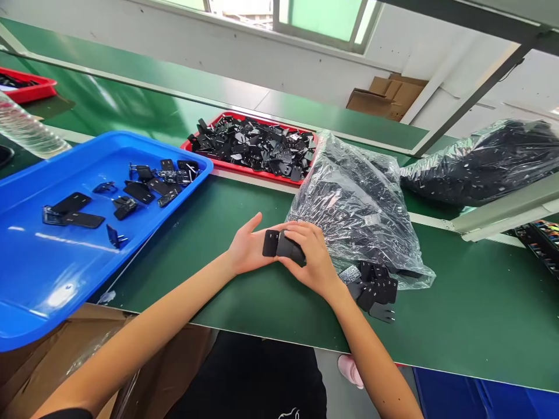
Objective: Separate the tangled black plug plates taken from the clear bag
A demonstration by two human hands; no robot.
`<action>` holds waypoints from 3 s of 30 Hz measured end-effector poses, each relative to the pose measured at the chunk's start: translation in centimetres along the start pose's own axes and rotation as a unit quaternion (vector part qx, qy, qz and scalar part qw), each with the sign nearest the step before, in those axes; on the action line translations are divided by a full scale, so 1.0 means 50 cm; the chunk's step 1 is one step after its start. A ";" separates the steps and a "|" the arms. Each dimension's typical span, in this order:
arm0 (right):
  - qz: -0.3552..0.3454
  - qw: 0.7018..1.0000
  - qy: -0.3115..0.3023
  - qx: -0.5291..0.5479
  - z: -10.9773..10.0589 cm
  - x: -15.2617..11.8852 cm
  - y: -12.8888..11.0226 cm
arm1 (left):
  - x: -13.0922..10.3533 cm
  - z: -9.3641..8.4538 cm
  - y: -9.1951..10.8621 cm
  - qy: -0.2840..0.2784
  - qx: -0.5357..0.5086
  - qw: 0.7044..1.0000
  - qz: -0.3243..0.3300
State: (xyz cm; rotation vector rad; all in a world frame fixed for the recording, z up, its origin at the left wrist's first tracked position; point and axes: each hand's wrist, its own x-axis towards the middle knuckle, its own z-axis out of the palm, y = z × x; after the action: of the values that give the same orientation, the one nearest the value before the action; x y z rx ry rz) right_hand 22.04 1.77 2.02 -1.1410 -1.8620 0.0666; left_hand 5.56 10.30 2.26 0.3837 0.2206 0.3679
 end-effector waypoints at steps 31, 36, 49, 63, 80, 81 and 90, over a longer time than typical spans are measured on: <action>0.443 0.654 0.285 0.543 -0.028 -0.001 0.038 | -0.147 -0.014 0.200 0.111 -0.195 0.819 0.528; 0.418 0.712 0.242 0.510 -0.015 -0.011 0.027 | -0.200 -0.061 0.229 0.104 -0.250 0.785 0.557; 0.067 0.998 0.015 -0.005 0.076 0.336 0.015 | -0.130 -0.070 0.189 0.293 0.112 0.833 0.455; 0.283 0.904 -0.261 -0.187 -0.218 -0.061 0.010 | -0.004 -0.058 0.025 0.128 0.770 0.554 0.290; 0.426 0.837 -0.113 -0.324 -0.071 -0.116 0.040 | 0.032 -0.073 0.007 0.082 0.900 0.289 0.315; 0.420 0.840 -0.113 -0.325 -0.068 -0.113 0.042 | 0.031 -0.072 0.007 0.081 0.901 0.287 0.314; 0.324 0.877 -0.073 -0.347 -0.043 -0.128 0.015 | 0.029 -0.066 0.009 0.078 0.904 0.294 0.301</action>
State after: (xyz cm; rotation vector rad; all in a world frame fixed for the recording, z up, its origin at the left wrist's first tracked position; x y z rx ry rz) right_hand 25.05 -3.26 -1.39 -2.2895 -1.5727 -0.1589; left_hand 5.82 12.29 -0.73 2.8698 0.6532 0.7889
